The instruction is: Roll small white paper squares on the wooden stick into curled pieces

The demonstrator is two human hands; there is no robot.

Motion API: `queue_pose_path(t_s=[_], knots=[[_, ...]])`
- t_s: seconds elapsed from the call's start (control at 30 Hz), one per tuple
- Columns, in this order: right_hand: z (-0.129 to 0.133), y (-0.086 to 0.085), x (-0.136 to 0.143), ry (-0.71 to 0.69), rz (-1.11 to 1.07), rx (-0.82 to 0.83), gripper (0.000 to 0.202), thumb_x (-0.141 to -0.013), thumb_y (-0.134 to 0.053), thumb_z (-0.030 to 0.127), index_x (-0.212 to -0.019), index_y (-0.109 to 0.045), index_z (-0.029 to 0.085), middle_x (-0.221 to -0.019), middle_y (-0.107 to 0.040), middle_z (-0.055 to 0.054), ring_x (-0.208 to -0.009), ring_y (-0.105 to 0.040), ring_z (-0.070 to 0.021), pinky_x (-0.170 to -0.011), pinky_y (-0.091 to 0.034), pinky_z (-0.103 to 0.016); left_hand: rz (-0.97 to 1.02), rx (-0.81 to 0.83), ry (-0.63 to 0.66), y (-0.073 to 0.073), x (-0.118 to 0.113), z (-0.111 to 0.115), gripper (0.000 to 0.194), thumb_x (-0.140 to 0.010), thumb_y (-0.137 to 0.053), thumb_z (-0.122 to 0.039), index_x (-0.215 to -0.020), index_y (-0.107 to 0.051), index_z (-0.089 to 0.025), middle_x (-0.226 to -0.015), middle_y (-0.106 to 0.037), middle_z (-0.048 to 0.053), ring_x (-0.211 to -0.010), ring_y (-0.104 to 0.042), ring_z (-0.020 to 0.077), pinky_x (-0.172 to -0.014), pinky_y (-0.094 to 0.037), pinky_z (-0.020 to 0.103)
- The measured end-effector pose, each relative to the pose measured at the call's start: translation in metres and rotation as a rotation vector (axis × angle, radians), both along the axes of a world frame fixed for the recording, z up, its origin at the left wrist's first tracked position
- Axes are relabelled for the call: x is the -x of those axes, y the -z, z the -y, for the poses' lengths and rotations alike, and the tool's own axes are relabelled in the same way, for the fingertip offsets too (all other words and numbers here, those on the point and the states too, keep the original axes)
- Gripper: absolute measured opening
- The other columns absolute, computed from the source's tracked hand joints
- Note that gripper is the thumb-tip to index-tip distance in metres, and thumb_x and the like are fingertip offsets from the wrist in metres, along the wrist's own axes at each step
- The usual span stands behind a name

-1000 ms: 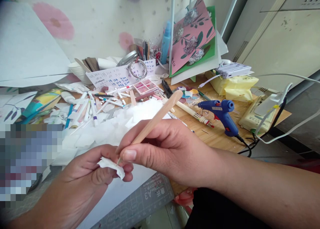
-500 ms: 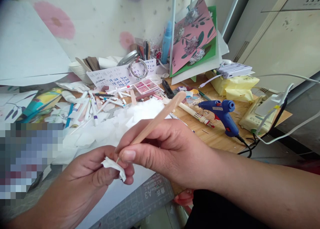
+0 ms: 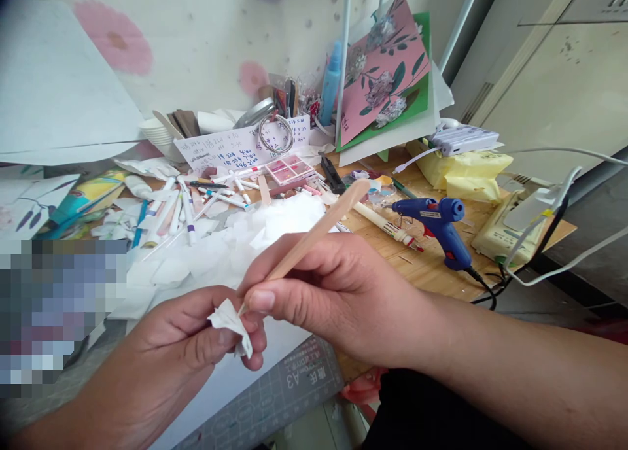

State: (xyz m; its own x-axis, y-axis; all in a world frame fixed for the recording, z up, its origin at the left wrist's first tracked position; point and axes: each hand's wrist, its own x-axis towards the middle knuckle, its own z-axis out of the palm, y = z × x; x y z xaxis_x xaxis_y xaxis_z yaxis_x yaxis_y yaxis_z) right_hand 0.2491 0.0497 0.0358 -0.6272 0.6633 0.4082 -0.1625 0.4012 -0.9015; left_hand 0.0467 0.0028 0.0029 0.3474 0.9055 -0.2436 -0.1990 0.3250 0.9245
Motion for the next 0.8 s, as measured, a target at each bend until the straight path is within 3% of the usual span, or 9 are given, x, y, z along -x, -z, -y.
queue_pose_path(t_s=[0.4,0.6,0.8], knots=[[-0.0004,0.0046,-0.0043,-0.027,-0.034,0.038,0.008,-0.094,-0.063,0.012,-0.093,-0.07,0.01,-0.082,-0.073,-0.006,-0.091,-0.072,-0.0139,-0.078,-0.06,-0.02,0.127,0.021,0.09,0.0054,0.0044,0.0002,0.016,-0.085,-0.075,-0.036,-0.08,-0.075,-0.021,-0.07,-0.072,-0.003,-0.066,-0.065,0.0127,-0.066,-0.05,0.024],[0.0008,0.0036,-0.0032,-0.096,-0.116,0.1,0.012,-0.096,-0.059,0.011,-0.09,-0.069,0.013,-0.076,-0.072,-0.003,-0.085,-0.073,-0.0125,-0.078,-0.06,-0.021,0.134,0.031,0.077,0.0062,0.0046,0.001,0.016,-0.087,-0.073,-0.036,-0.08,-0.075,-0.021,-0.071,-0.073,-0.003,-0.068,-0.065,0.013,-0.069,-0.05,0.025],[0.0014,0.0017,-0.0041,-0.056,-0.085,0.034,0.015,-0.097,-0.06,0.019,-0.085,-0.069,0.015,-0.076,-0.073,-0.003,-0.092,-0.07,-0.0133,-0.083,-0.057,-0.023,0.185,0.062,0.054,0.0025,0.0006,-0.0004,0.016,-0.084,-0.076,-0.034,-0.075,-0.075,-0.022,-0.066,-0.069,-0.005,-0.066,-0.065,0.0122,-0.065,-0.051,0.023]])
